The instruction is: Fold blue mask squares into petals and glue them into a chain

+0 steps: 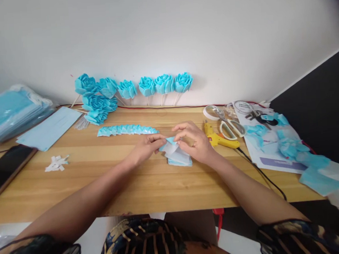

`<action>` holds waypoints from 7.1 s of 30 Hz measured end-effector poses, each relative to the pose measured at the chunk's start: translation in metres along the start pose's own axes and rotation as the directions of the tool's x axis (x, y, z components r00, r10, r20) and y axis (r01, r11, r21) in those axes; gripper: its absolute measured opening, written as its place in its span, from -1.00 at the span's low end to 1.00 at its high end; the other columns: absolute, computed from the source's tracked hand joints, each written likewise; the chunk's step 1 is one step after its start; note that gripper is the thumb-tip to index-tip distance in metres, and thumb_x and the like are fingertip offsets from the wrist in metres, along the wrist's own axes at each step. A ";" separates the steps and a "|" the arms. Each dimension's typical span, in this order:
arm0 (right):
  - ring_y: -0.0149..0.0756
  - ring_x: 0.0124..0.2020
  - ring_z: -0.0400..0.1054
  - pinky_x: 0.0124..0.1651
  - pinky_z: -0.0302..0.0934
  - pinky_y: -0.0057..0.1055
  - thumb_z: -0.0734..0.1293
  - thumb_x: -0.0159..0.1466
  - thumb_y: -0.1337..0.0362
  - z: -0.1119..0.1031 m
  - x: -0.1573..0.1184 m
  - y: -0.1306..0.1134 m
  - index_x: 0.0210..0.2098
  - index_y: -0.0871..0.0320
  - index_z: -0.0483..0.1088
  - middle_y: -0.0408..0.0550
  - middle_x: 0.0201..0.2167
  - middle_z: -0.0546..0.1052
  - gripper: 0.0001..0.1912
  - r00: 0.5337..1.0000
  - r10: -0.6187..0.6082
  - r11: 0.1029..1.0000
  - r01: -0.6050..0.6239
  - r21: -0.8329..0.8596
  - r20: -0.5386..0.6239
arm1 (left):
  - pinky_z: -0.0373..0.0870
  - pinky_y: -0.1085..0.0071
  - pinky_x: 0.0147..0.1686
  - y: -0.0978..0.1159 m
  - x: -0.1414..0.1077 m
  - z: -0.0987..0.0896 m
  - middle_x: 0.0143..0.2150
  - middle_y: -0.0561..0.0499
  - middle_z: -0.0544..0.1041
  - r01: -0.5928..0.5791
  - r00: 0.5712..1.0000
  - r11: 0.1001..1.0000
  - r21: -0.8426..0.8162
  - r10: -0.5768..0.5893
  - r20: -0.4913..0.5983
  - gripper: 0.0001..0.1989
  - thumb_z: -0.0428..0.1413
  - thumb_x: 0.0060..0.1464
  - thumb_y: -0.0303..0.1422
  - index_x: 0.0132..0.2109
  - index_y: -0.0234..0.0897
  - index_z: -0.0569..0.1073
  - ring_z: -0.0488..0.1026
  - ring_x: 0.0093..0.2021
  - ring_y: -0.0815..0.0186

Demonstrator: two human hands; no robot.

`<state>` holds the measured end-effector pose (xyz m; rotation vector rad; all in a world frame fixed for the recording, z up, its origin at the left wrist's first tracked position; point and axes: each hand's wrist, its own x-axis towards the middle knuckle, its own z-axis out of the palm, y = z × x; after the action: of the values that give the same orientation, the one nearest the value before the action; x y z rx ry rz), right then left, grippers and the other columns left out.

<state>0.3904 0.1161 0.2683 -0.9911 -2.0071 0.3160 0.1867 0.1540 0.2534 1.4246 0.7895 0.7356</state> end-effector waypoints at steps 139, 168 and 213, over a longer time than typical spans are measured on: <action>-0.43 -0.45 0.29 -0.43 0.16 -0.47 0.42 0.12 0.28 0.015 -0.002 -0.002 0.14 0.06 0.36 -0.20 -0.40 0.41 -0.42 0.763 0.549 0.522 -0.632 0.573 0.342 | 0.38 0.44 -0.35 -0.011 0.003 0.003 -0.30 -0.02 0.58 -0.349 0.924 0.911 0.217 0.373 -0.079 -0.85 0.23 0.08 -0.28 -0.27 -0.29 0.55 0.44 -0.36 0.38; -0.40 -0.43 0.23 -0.37 0.13 -0.43 0.36 0.13 0.30 0.012 -0.002 -0.002 0.18 0.09 0.31 -0.23 -0.46 0.34 -0.40 0.807 0.541 0.636 -0.577 0.513 0.236 | 0.33 0.47 -0.47 -0.004 -0.001 0.001 -0.41 -0.01 0.49 -0.181 0.980 0.982 -0.047 0.177 -0.089 -0.58 0.08 0.20 -0.03 -0.18 -0.35 0.51 0.41 -0.46 0.39; -0.24 -0.03 0.42 0.12 0.27 -0.20 0.30 0.26 0.21 -0.020 0.005 0.003 0.25 0.07 0.25 -0.06 -0.12 0.54 -0.44 0.938 0.327 0.871 -0.347 0.349 0.117 | 0.15 0.45 -0.46 0.002 0.001 0.000 -0.53 0.09 0.38 -0.093 0.992 0.996 0.015 0.094 -0.081 -0.73 0.22 -0.01 -0.18 -0.42 -0.30 0.41 0.23 -0.52 0.43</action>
<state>0.4061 0.1191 0.2821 -1.0938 -1.7254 0.8837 0.1868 0.1547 0.2555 1.4570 0.7947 0.8673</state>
